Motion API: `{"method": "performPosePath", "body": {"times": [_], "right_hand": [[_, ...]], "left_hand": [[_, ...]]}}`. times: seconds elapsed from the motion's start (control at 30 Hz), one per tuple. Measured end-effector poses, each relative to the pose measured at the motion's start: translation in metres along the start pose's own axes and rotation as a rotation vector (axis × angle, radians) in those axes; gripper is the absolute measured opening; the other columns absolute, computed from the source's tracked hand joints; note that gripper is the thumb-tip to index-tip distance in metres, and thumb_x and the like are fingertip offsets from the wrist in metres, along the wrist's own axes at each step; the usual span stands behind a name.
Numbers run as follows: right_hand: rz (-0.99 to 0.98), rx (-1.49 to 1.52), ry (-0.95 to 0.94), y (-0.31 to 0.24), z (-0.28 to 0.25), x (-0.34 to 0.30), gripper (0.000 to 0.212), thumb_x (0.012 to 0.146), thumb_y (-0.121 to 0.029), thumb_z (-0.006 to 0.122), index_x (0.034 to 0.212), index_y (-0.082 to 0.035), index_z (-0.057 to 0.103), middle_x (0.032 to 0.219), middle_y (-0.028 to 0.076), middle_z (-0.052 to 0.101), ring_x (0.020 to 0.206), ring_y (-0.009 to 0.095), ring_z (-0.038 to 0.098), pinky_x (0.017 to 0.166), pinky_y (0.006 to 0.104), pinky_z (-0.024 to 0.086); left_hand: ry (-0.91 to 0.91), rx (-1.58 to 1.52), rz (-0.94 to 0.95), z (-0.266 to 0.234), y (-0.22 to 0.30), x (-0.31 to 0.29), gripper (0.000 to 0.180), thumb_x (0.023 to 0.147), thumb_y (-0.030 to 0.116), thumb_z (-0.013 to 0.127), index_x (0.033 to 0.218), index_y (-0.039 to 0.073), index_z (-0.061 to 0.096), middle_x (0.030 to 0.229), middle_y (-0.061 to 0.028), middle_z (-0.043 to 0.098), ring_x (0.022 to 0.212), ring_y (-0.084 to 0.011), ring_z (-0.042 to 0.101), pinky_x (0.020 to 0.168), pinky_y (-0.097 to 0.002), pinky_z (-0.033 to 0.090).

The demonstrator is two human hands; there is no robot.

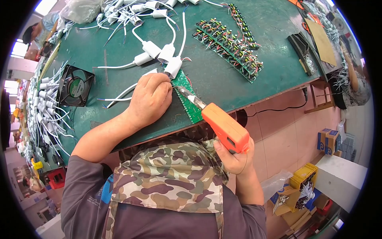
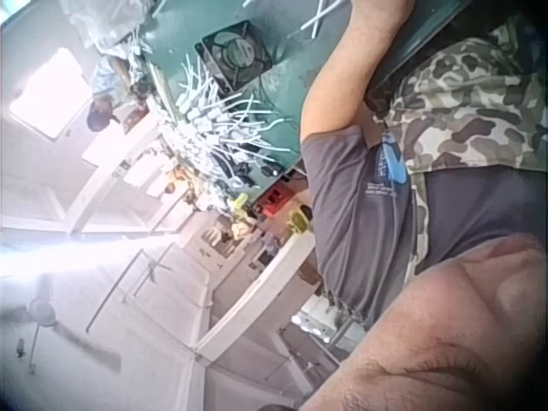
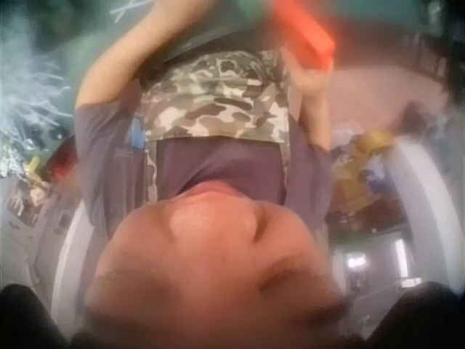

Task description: The person applies hot glue to electronic components and wires with a glue gun, then fixes them onto a PCB strip.

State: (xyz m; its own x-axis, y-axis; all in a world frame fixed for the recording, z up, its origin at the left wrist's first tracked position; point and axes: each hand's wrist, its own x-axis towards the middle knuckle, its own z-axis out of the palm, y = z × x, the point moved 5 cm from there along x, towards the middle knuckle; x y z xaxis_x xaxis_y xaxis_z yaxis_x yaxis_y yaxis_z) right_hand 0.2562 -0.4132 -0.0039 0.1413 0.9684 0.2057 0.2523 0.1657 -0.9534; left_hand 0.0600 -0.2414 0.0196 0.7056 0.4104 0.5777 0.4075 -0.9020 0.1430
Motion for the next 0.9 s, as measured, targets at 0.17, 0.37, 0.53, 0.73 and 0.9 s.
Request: {"method": "performPosePath", "body": {"times": [0.17,0.37,0.53,0.73,0.9], "right_hand": [[0.013,0.04,0.029,-0.006,0.003,0.006,0.033,0.084,0.0,0.066,0.115,0.003,0.059,0.098,0.009,0.067,0.082,0.013,0.062,0.072,0.0275,0.051],[-0.064,0.055,0.043,-0.009,-0.005,0.002,0.036,0.083,0.004,0.064,0.118,0.005,0.057,0.098,0.012,0.067,0.077,0.013,0.063,0.067,0.0274,0.052],[-0.018,0.153,0.161,-0.008,-0.006,0.004,0.041,0.082,0.005,0.063,0.122,0.007,0.055,0.104,0.016,0.068,0.075,0.014,0.063,0.065,0.0269,0.052],[-0.083,0.142,0.154,-0.013,-0.006,0.008,0.045,0.083,0.002,0.063,0.126,0.008,0.052,0.111,0.019,0.066,0.074,0.014,0.063,0.065,0.0266,0.051],[-0.065,0.149,0.136,-0.012,-0.007,0.009,0.045,0.083,0.001,0.064,0.126,0.009,0.052,0.112,0.02,0.066,0.075,0.014,0.062,0.065,0.0266,0.051]], "left_hand": [[0.001,0.003,-0.003,0.001,0.0,-0.001,0.018,0.071,0.002,0.068,0.085,0.002,0.057,0.096,-0.0109,0.057,0.085,-0.0296,0.057,0.075,-0.0395,0.045],[0.003,0.002,-0.012,0.0,0.0,-0.001,0.018,0.07,0.002,0.068,0.085,0.002,0.057,0.096,-0.0109,0.058,0.086,-0.03,0.057,0.076,-0.0399,0.046],[0.007,0.004,-0.013,0.001,-0.001,-0.001,0.018,0.07,0.002,0.068,0.085,0.002,0.057,0.096,-0.0109,0.058,0.087,-0.0303,0.057,0.077,-0.0404,0.046],[0.001,-0.009,-0.016,-0.001,-0.001,-0.001,0.017,0.07,0.002,0.068,0.084,0.003,0.057,0.096,-0.0107,0.058,0.087,-0.0305,0.057,0.078,-0.0409,0.046],[-0.002,-0.003,-0.02,-0.001,0.0,0.0,0.017,0.07,0.002,0.068,0.083,0.003,0.058,0.095,-0.0103,0.058,0.087,-0.0304,0.058,0.078,-0.041,0.047]]}}
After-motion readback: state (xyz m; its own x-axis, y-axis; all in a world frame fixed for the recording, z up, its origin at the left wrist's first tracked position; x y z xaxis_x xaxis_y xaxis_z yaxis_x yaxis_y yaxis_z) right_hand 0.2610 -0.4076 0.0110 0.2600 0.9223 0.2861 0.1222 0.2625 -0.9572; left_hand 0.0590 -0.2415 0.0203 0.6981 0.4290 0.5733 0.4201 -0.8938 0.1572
